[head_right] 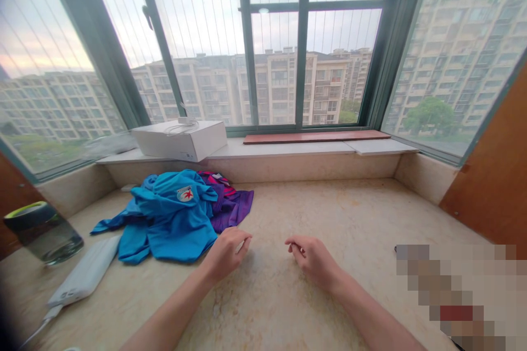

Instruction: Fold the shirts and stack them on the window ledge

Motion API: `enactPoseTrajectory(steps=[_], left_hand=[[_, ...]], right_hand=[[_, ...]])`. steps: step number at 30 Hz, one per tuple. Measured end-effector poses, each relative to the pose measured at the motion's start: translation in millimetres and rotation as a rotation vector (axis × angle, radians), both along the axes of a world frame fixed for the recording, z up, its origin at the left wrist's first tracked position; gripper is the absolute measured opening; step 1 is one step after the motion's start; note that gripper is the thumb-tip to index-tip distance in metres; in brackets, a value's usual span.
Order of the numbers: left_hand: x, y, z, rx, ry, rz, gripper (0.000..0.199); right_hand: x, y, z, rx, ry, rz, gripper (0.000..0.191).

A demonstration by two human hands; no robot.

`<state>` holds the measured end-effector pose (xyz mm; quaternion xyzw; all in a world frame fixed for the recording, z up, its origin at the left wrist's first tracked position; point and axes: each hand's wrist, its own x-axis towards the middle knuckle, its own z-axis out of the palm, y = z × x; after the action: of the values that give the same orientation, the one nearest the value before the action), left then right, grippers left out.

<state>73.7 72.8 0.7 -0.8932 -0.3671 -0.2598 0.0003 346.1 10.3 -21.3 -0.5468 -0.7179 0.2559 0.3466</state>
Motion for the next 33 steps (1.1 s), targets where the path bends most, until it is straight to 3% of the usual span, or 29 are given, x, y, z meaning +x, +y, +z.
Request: enactPoseTrajectory(steps=[18, 33], left_hand=[[-0.3, 0.9, -10.3, 0.038, -0.018, -0.042, 0.023], [1.6, -0.7, -7.1, -0.051, 0.023, -0.030, 0.026]], right_hand=[[1.2, 2.5, -10.7, 0.025, 0.054, -0.050, 0.033], [0.5, -0.2, -5.5, 0.059, 0.029, -0.024, 0.032]])
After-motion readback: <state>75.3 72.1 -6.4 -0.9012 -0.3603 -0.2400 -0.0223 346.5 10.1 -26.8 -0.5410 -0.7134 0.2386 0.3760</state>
